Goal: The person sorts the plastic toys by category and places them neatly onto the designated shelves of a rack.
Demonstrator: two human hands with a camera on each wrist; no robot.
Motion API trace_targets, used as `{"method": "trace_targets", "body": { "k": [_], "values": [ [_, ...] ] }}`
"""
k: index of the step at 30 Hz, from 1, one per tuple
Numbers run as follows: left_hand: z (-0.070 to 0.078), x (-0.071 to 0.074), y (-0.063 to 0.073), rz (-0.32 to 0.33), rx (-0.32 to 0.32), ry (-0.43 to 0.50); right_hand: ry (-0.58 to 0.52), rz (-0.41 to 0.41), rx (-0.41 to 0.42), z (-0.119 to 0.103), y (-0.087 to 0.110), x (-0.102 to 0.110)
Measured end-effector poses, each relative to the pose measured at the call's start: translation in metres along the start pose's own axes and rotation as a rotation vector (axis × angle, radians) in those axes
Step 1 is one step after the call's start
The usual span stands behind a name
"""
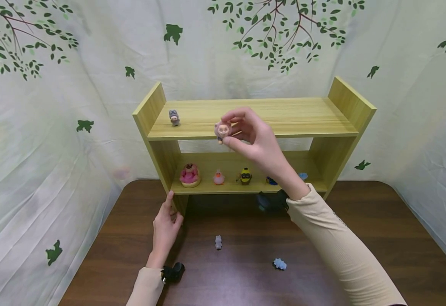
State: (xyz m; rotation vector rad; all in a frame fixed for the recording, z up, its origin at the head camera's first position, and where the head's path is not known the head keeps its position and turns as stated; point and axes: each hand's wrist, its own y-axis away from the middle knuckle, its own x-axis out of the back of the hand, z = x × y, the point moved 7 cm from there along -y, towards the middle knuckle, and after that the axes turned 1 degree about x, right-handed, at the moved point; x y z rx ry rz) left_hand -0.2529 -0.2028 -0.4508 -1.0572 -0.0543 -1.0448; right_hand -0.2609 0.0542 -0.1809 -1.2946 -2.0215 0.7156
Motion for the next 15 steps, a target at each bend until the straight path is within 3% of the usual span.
{"method": "trace_targets", "body": {
  "k": [15],
  "values": [
    [0.001,0.000,0.000,0.000,-0.011,0.003,0.028,0.024,-0.036,0.004,-0.016,0.001]
  ]
}}
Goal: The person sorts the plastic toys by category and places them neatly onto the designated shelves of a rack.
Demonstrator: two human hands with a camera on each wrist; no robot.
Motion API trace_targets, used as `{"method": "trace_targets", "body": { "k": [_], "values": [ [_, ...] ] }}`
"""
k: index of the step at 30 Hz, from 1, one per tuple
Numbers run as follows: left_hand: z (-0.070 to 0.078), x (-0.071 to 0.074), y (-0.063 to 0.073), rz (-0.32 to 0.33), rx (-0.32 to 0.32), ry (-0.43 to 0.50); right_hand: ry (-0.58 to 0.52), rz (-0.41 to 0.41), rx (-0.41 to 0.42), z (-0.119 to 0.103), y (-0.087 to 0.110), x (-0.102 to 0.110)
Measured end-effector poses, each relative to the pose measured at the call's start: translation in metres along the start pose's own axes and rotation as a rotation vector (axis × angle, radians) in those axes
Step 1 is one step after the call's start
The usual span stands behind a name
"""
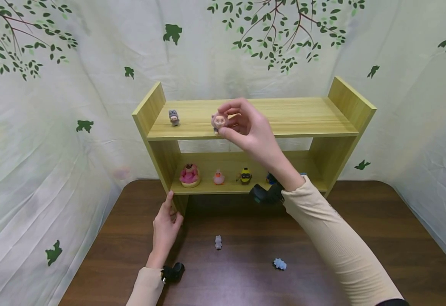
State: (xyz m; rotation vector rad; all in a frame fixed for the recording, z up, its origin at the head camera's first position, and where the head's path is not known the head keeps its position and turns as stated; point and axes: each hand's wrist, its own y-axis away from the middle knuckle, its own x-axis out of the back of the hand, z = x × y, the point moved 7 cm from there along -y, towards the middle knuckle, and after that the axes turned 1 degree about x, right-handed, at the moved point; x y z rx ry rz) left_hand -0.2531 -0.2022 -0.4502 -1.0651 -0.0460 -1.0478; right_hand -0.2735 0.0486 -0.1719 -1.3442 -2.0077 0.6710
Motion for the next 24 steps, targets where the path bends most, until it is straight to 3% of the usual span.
{"method": "trace_targets", "body": {
  "k": [24],
  "values": [
    [0.001,0.000,0.000,0.000,-0.001,-0.002,0.087,-0.026,-0.072,0.008,-0.023,-0.002]
  ]
}}
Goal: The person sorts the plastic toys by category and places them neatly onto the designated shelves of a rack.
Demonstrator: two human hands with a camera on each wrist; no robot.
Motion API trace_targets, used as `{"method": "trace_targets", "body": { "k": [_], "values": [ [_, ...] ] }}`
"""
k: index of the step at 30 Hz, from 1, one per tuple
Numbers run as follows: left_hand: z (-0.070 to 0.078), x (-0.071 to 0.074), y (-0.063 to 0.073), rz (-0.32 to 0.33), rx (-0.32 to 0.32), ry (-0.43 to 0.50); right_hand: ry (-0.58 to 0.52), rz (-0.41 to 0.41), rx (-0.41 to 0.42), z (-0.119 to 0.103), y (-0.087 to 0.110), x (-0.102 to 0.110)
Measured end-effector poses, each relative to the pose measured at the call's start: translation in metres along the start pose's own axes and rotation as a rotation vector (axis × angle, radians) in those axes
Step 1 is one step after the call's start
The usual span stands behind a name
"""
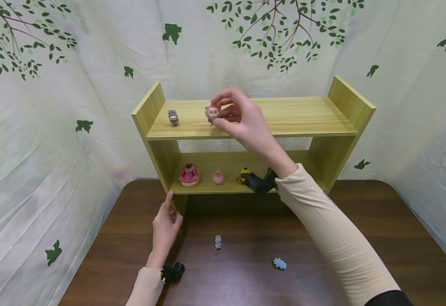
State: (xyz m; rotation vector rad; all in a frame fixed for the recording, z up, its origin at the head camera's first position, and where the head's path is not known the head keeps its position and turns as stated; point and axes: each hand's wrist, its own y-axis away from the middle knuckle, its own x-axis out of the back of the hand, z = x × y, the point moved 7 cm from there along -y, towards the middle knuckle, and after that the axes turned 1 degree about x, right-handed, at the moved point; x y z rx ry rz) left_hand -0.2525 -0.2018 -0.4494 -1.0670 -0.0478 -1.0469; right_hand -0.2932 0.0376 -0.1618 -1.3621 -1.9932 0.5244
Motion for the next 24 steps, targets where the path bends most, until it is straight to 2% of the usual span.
{"method": "trace_targets", "body": {
  "k": [11,24],
  "values": [
    [0.000,0.001,0.000,0.014,0.004,-0.005,0.058,-0.025,-0.012,0.002,-0.012,-0.004],
    [-0.001,0.000,0.001,-0.005,0.025,0.007,0.119,-0.063,-0.036,0.007,-0.025,-0.008]
  ]
}}
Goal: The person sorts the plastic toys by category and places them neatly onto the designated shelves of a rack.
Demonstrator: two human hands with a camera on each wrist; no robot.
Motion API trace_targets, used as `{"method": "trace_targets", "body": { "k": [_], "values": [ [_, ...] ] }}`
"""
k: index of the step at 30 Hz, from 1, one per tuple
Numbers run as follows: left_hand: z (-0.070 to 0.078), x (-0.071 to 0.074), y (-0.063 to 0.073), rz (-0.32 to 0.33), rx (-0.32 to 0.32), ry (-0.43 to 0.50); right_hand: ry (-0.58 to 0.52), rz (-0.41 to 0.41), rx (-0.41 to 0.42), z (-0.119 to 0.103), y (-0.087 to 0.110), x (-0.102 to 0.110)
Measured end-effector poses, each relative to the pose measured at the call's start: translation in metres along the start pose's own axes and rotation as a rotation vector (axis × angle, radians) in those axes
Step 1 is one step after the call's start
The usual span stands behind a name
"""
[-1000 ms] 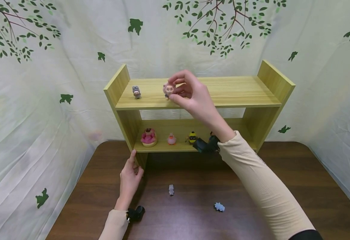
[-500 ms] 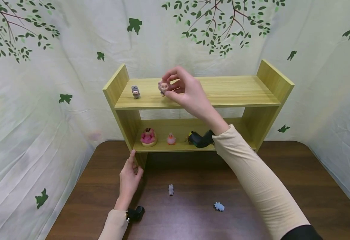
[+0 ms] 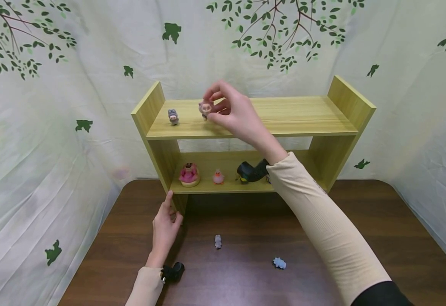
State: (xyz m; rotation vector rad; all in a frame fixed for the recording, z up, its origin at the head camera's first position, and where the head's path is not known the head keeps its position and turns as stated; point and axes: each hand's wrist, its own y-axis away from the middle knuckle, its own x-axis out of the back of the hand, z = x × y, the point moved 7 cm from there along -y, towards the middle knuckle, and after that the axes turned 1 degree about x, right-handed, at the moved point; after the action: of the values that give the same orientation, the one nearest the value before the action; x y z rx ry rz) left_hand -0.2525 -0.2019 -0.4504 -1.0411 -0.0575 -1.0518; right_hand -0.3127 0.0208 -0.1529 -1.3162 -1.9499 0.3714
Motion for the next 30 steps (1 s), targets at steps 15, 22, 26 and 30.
{"method": "trace_targets", "body": {
  "k": [15,22,26,30],
  "values": [
    [0.000,0.000,-0.001,0.001,-0.009,-0.004,0.051,-0.053,-0.059,0.008,-0.012,-0.004],
    [-0.001,0.000,-0.001,-0.007,0.010,-0.004,0.092,-0.067,-0.062,0.009,-0.011,-0.007],
    [-0.001,0.000,-0.001,-0.001,0.009,-0.012,0.122,-0.072,-0.067,0.009,-0.010,-0.008],
    [0.000,0.000,-0.001,0.002,0.001,-0.017,0.134,-0.080,-0.072,0.009,-0.009,-0.009]
  ]
}}
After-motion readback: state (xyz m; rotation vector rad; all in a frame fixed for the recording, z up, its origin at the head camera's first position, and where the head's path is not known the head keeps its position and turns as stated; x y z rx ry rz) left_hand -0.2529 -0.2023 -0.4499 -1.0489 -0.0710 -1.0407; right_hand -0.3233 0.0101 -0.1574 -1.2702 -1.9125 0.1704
